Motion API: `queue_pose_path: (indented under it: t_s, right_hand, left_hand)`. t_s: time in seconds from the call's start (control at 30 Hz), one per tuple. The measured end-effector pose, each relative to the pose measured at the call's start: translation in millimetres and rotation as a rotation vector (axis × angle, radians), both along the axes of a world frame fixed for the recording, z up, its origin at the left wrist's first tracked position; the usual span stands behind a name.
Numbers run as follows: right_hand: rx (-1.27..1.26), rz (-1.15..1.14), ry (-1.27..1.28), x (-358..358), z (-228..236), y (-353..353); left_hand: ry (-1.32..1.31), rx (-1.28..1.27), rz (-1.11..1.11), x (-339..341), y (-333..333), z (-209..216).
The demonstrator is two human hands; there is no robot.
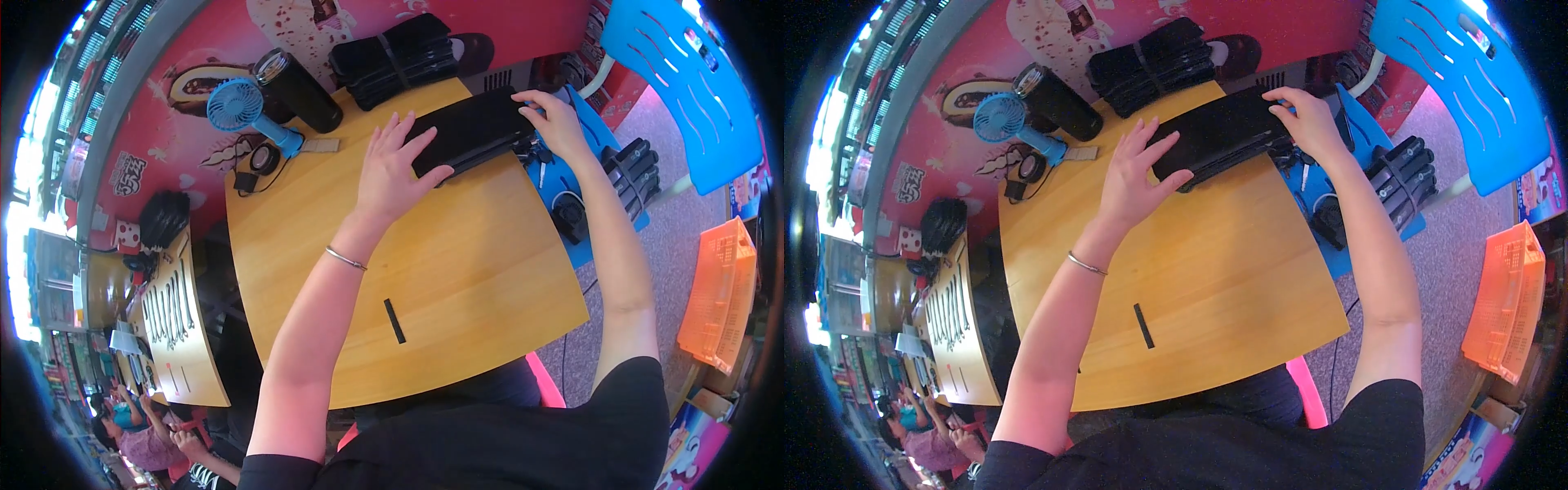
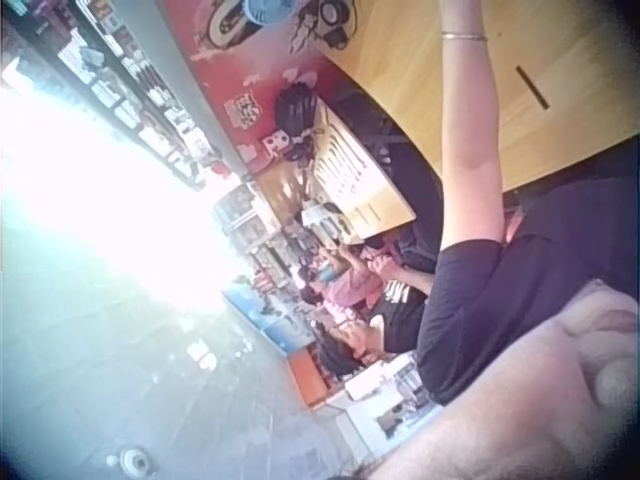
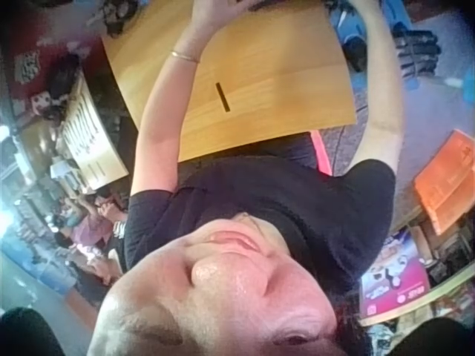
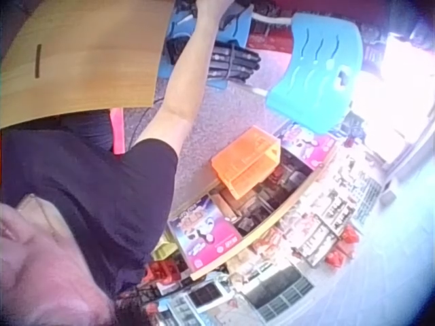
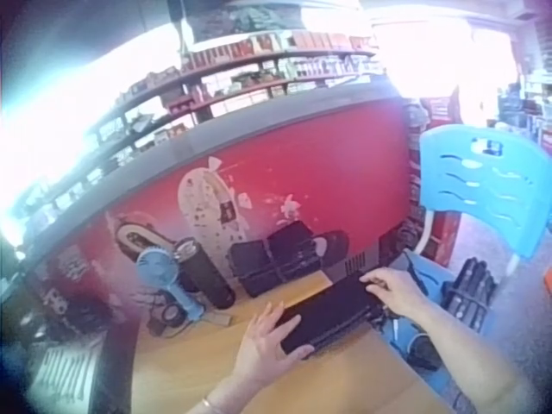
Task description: Organizing and stacking black fabric straps onto a dual-peg mounting jig.
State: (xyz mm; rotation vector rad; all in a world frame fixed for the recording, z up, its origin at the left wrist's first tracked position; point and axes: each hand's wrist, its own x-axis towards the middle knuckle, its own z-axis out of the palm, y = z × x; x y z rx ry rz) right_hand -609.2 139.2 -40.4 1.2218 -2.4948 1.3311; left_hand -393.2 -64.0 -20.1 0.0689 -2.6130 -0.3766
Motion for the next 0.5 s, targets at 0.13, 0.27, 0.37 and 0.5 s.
queue_pose_path:
  t_s: [0.13,0.27,0.37,0.5]
  right_hand:
    - [-0.03,-0.001,-0.008,-1.2,-4.7,1.7]
    - [-0.022,-0.004,-0.055,0.8,-5.3,-0.5]
    - [-0.024,-0.001,-0.024,0.7,-5.8,0.6]
    - [-0.004,-0.02,-0.007,3.6,-6.2,-0.5]
  left_hand:
    - [-0.03,-0.075,-0.014,1.3,4.2,-0.3]
    - [-0.051,-0.038,0.007,3.7,0.5,-6.9]
    - [-0.084,-0.046,0.015,4.4,1.8,-7.7]
    - [-0.101,-0.052,0.017,4.3,2.2,-8.0]
